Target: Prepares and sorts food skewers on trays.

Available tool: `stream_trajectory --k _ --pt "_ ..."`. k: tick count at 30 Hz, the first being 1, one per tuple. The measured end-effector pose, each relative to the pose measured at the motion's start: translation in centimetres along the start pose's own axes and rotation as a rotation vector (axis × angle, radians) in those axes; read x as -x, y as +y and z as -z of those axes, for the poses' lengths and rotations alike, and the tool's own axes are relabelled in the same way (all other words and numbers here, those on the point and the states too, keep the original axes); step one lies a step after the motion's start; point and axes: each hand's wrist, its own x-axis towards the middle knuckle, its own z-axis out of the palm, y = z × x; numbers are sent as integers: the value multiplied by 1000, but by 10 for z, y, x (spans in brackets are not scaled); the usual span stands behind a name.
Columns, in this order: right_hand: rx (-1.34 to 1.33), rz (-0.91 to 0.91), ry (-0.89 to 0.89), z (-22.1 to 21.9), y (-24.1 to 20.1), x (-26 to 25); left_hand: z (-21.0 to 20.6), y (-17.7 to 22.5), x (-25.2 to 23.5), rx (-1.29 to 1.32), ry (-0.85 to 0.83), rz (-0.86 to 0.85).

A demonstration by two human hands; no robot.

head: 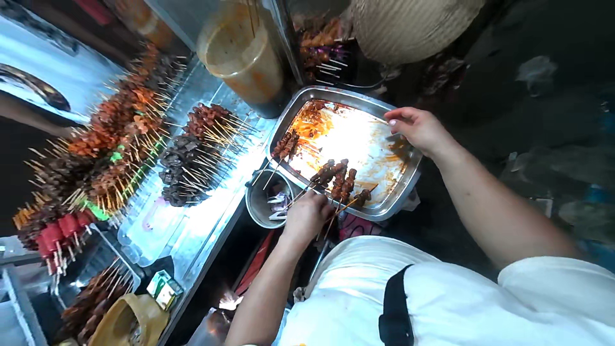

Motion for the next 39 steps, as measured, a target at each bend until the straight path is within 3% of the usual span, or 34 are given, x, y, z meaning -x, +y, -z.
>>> stream_trajectory --k 2,5,9,14,20,24,29,33,35,39 --pt "-2 -5 -6 -1 -1 1 8 -10 -11 -29 60 160" --pt "4 7 -20 -4 -1 1 11 -27 -24 -81 -42 322" --pt "-4 10 -14 -3 3 1 9 -33 -18 -43 -54 321" --pt "-20 8 -16 -3 7 4 0 -14 -11 -50 75 250" --pt "-14 -9 -37 -8 0 7 -12 7 -16 -80 -176 207" --pt "-8 -13 -44 -6 6 5 -4 1 -18 -81 -100 242" --pt "-6 -5 -36 -9 8 2 10 -23 -19 -11 150 286" --pt "-21 -13 -44 -12 8 -1 18 -49 -25 -18 -15 368" --pt "-18 -7 -43 -14 10 -3 18 -51 -26 -6 -4 355" --pt "6 -18 -69 -21 4 -3 27 -62 -36 43 252 338"
